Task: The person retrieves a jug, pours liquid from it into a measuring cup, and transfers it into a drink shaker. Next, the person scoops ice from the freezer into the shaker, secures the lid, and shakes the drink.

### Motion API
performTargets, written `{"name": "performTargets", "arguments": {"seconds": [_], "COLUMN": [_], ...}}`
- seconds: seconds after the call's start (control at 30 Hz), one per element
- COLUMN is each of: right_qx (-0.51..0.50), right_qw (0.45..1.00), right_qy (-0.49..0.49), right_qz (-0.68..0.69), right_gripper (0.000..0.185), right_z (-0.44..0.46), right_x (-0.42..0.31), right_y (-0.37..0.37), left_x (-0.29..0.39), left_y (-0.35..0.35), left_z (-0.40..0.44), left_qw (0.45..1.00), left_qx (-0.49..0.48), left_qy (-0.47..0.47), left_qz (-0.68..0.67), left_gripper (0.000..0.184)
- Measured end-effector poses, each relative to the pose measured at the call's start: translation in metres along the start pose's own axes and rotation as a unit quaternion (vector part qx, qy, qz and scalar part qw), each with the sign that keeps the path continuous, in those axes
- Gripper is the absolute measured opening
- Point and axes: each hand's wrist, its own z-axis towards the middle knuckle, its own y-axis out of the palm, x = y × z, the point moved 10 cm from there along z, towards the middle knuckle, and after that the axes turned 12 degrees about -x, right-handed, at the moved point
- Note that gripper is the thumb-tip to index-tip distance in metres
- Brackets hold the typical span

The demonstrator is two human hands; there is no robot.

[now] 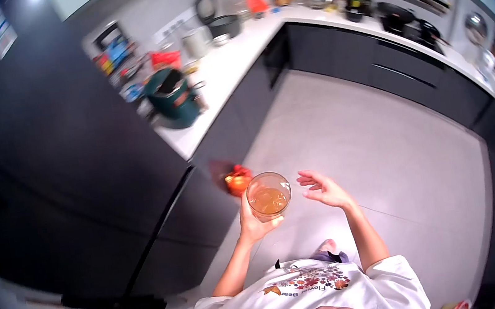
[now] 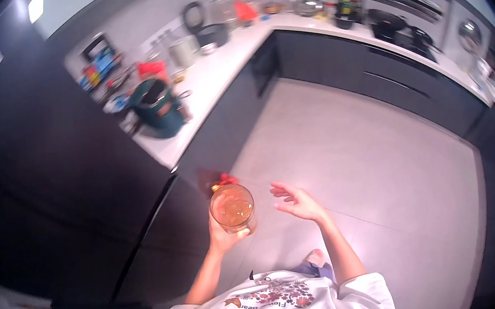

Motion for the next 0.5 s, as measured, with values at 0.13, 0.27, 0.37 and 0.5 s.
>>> {"name": "performTargets", "arguments": {"seconds": [0.13,0.27,0.37,0.5], "right_qx": [0.045,0.136,0.259,0.406], "right_qw": [0.998,0.987,0.962,0.910], "right_qy": [-0.027,-0.022,0.008,0.019], "right_qz": [-0.027,-0.079,-0.089,-0.080], "right_gripper": [0.087,0.099,0.102,0.106], "right_z": [-0.090,-0.179,-0.260,-0.351], "right_x": [-0.014,-0.018,-0.015,0.007], "right_y": [-0.093,-0.173,-0.232,-0.286], "left_x": [-0.030,-0.036,-0.028,-0.019], "left_y": [0.155,0.309,0.422,0.549], "left_z": [0.082,0.135,0.158,0.174], "left_qw": [0.983,0.944,0.911,0.845], "left_qx": [-0.123,-0.262,-0.334,-0.437], "left_qy": [-0.010,0.010,0.020,0.013], "left_qz": [-0.136,-0.201,-0.239,-0.308], "left_gripper": [0.102,0.103,0.102,0.102]}}
